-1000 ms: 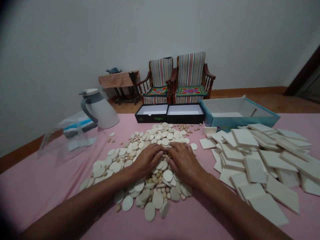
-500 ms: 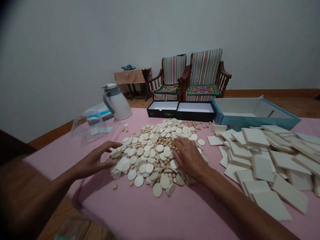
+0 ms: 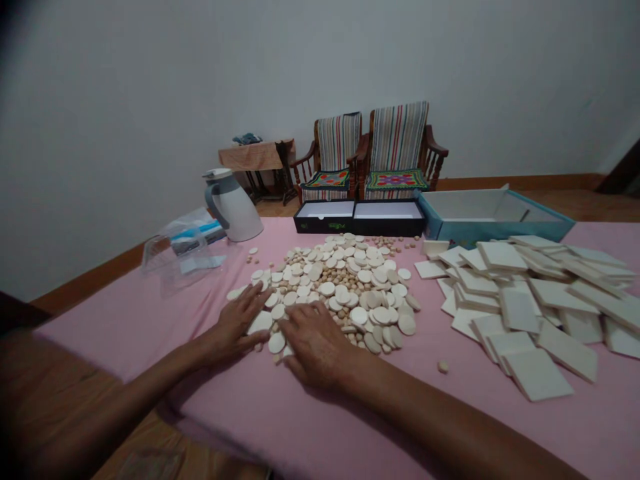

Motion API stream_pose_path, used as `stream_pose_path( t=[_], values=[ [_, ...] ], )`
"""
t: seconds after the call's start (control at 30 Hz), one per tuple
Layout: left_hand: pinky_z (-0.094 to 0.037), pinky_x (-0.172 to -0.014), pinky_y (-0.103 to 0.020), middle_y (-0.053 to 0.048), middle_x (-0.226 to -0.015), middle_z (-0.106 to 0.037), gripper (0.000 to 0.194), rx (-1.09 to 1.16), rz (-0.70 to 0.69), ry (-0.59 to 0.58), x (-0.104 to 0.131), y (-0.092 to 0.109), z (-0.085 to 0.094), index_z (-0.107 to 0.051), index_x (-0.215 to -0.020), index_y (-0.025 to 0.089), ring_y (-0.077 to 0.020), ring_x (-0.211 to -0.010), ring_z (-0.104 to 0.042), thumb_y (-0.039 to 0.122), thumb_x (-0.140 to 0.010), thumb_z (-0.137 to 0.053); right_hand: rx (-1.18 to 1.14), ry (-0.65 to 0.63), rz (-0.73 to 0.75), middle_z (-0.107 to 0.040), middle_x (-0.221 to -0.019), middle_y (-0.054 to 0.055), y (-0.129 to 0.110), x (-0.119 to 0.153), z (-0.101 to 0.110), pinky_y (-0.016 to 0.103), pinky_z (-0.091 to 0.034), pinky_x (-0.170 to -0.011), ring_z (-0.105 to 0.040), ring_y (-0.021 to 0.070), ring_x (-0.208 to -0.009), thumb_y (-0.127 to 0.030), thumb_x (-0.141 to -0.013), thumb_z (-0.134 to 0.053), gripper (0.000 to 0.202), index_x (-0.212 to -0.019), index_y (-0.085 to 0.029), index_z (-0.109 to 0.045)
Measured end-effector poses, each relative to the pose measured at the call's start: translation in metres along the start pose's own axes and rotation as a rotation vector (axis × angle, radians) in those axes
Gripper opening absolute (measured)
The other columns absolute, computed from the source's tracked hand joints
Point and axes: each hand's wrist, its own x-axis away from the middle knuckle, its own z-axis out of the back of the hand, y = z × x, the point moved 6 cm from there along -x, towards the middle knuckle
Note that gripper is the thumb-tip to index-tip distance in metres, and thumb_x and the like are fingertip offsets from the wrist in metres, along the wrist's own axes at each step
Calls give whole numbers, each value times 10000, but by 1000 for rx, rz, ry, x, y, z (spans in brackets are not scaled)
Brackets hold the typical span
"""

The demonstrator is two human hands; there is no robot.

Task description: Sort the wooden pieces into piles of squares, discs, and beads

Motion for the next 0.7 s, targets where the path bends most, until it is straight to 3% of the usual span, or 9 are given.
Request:
stream_pose_path(
  t=[0.17, 0.33, 0.47, 0.57, 0.63, 0.7],
  values=[
    [-234, -1108, -609, -134, -1568, -277, 619, -9, -25, 71, -35, 12, 0, -253, -1512, 259, -348, -1444, -213, 509, -963, -392, 16, 43, -97, -564, -1237, 130, 11, -6, 1, 447, -329, -1019, -468, 267, -1166, -256, -859, -583, 359, -1201, -155, -545],
    [-282, -1107, -551, -178, -1512, -370, 546, 62, -77, 163, -76, 20, 3, -345, -1465, 153, -302, -1394, -325, 411, -985, -368, 55, 52, -123, -586, -1192, 135, 15, -10, 7, 449, -365, -974, -486, 277, -1125, -235, -872, -559, 287, -1147, -153, -560],
    [-273, -1133, -512, -126, -1521, -378, 503, 100, -130, 158, -100, 19, 12, -372, -1455, 191, -261, -1419, -304, 403, -1005, -299, 72, 44, -149, -593, -1175, 138, 18, -16, 6, 434, -379, -953, -490, 277, -1121, -206, -878, -542, 246, -1112, -138, -575],
    [-211, -1154, -564, -104, -1532, -367, 535, 166, -78, 197, -91, 4, 31, -370, -1462, 211, -288, -1444, -256, 460, -1000, -267, 76, 39, -182, -597, -1153, 138, 25, -19, 7, 413, -388, -938, -497, 265, -1098, -211, -880, -546, 233, -1092, -126, -589],
    [-245, -1165, -502, -115, -1522, -383, 592, 218, -66, 192, -68, -8, 42, -383, -1456, 191, -278, -1428, -300, 528, -975, -307, 84, 44, -207, -604, -1120, 128, 29, -23, 10, 395, -396, -913, -508, 254, -1059, -226, -879, -549, 222, -1073, -131, -598],
    [-269, -1163, -474, -125, -1550, -326, 700, 215, -59, 82, -36, -16, 43, -312, -1493, 191, -286, -1431, -293, 604, -932, -381, 102, 42, -219, -610, -1093, 115, 32, -30, 12, 379, -400, -892, -516, 245, -1024, -241, -879, -546, 210, -1052, -139, -607]
  ],
)
